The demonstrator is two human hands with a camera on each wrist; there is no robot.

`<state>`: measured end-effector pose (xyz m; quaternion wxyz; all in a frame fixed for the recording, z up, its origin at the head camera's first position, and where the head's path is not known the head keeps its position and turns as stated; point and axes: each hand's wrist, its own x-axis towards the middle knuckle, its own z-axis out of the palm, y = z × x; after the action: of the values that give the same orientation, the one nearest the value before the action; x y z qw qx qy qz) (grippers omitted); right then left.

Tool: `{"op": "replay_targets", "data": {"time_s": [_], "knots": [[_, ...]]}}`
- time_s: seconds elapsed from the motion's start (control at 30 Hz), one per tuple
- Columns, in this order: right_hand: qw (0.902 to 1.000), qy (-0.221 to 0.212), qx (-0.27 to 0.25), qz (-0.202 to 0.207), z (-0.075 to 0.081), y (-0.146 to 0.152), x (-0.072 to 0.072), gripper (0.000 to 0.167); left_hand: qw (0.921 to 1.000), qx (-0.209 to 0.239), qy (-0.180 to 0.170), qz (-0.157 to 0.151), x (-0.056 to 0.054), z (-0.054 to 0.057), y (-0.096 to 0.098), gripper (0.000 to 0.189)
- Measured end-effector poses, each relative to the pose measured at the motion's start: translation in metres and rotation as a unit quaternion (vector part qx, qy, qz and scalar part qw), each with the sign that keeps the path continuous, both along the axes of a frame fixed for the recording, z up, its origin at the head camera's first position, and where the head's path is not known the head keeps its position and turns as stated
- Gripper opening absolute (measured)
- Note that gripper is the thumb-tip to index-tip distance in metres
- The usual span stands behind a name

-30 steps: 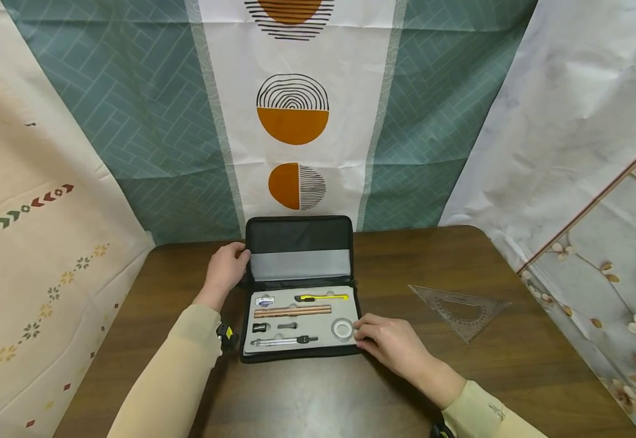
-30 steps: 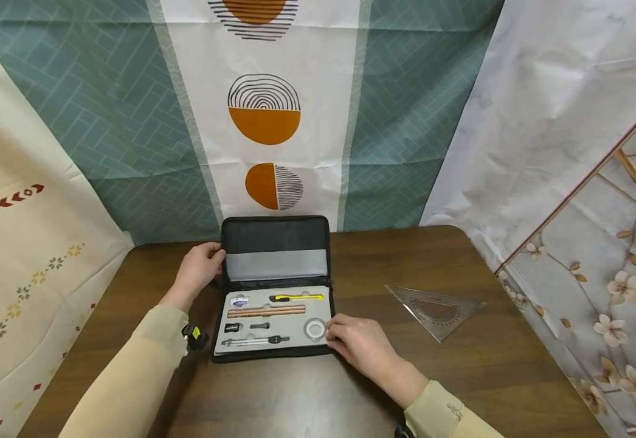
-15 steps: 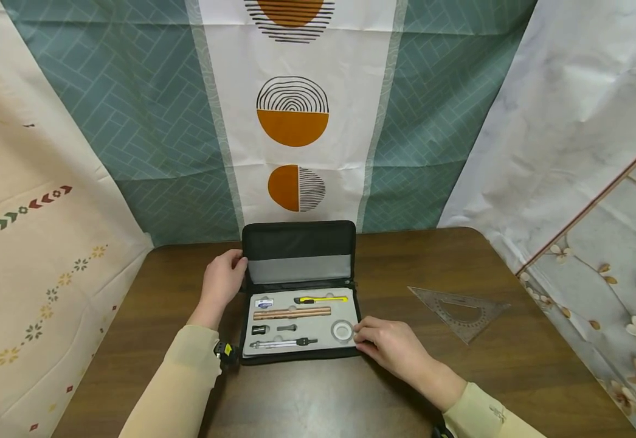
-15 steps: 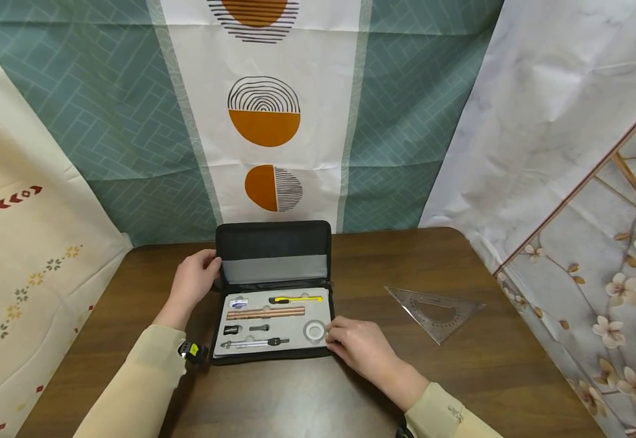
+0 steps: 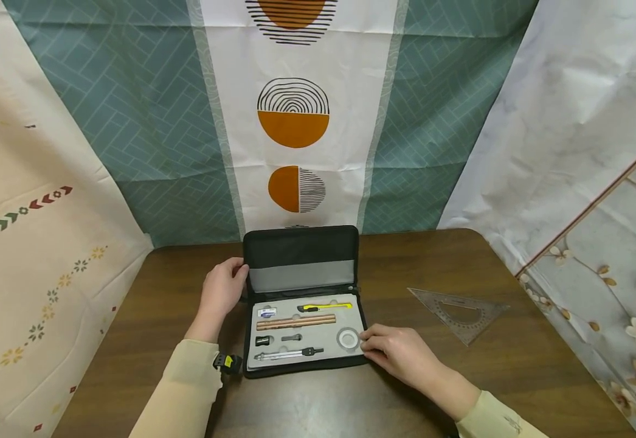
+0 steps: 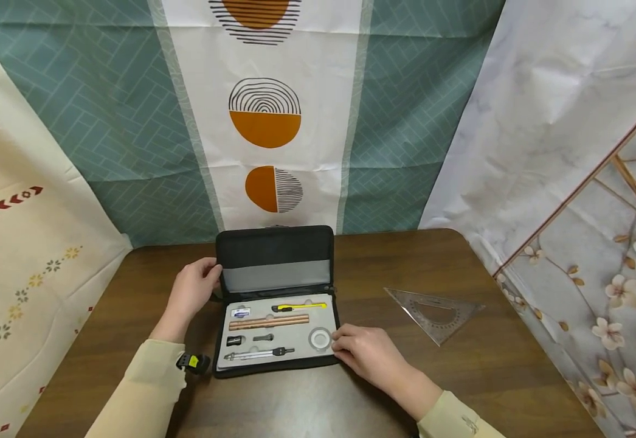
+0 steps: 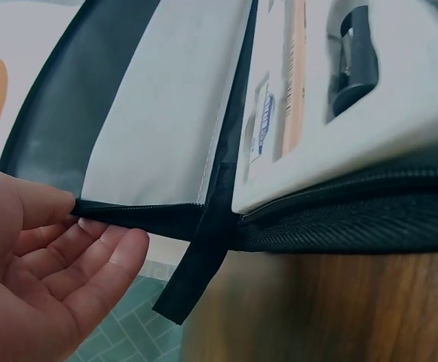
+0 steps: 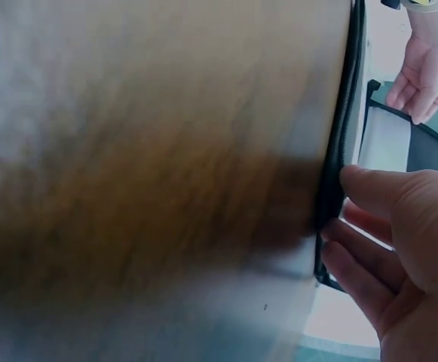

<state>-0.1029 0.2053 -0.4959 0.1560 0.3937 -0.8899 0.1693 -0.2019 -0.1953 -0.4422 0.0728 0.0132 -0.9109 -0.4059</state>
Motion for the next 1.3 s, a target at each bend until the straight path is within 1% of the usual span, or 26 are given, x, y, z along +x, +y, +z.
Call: {"op": "replay_targets", "data": {"time_s": [0.13, 0.33, 0.53, 0.63, 0.8, 0.87, 0.97, 1.03, 1.13, 1.23, 1.3], "knots": [[0.9999, 0.001, -0.001, 0.012, 0.002, 0.004, 0.004, 0.016, 0.9999, 0.013, -0.005, -0.004, 0.001, -0.003, 0.002, 0.039], [0.9998, -0.002, 0.007, 0.018, 0.005, 0.003, 0.006, 0.016, 0.9994, 0.030, -0.015, 0.001, 0.006, -0.007, 0.002, 0.041], [0.9995, -0.010, 0.018, 0.023, 0.009, 0.002, 0.006, 0.017, 0.9991, 0.038, -0.019, 0.000, 0.009, -0.007, 0.003, 0.041], [0.9992, -0.023, 0.025, 0.024, 0.012, 0.002, 0.008, 0.019, 0.9991, 0.038, -0.019, -0.003, 0.008, -0.006, 0.003, 0.040], [0.9970, -0.064, 0.037, 0.026, 0.018, 0.005, 0.010, 0.024, 0.9992, 0.033, -0.021, -0.011, 0.007, -0.006, -0.001, 0.040], [0.9955, -0.081, 0.038, 0.029, 0.018, 0.007, 0.010, 0.024, 0.9992, 0.031, -0.021, -0.015, 0.007, -0.006, -0.002, 0.040], [0.9942, -0.096, 0.034, 0.035, 0.017, 0.012, 0.008, 0.027, 0.9992, 0.030, -0.020, -0.018, 0.007, -0.006, -0.003, 0.039], [0.9940, -0.099, 0.031, 0.035, 0.017, 0.017, 0.008, 0.030, 0.9992, 0.030, -0.020, -0.018, 0.006, -0.007, -0.003, 0.039], [0.9947, -0.097, 0.027, 0.022, 0.018, 0.026, 0.006, 0.034, 0.9991, 0.030, -0.024, -0.017, 0.006, -0.010, -0.003, 0.038], [0.9962, -0.082, 0.030, 0.002, 0.020, 0.038, 0.003, 0.037, 0.9990, 0.032, -0.028, -0.017, 0.004, -0.012, -0.004, 0.039], [0.9975, -0.061, 0.033, -0.011, 0.022, 0.047, 0.000, 0.038, 0.9989, 0.032, -0.029, -0.018, 0.003, -0.012, -0.005, 0.040]]}}
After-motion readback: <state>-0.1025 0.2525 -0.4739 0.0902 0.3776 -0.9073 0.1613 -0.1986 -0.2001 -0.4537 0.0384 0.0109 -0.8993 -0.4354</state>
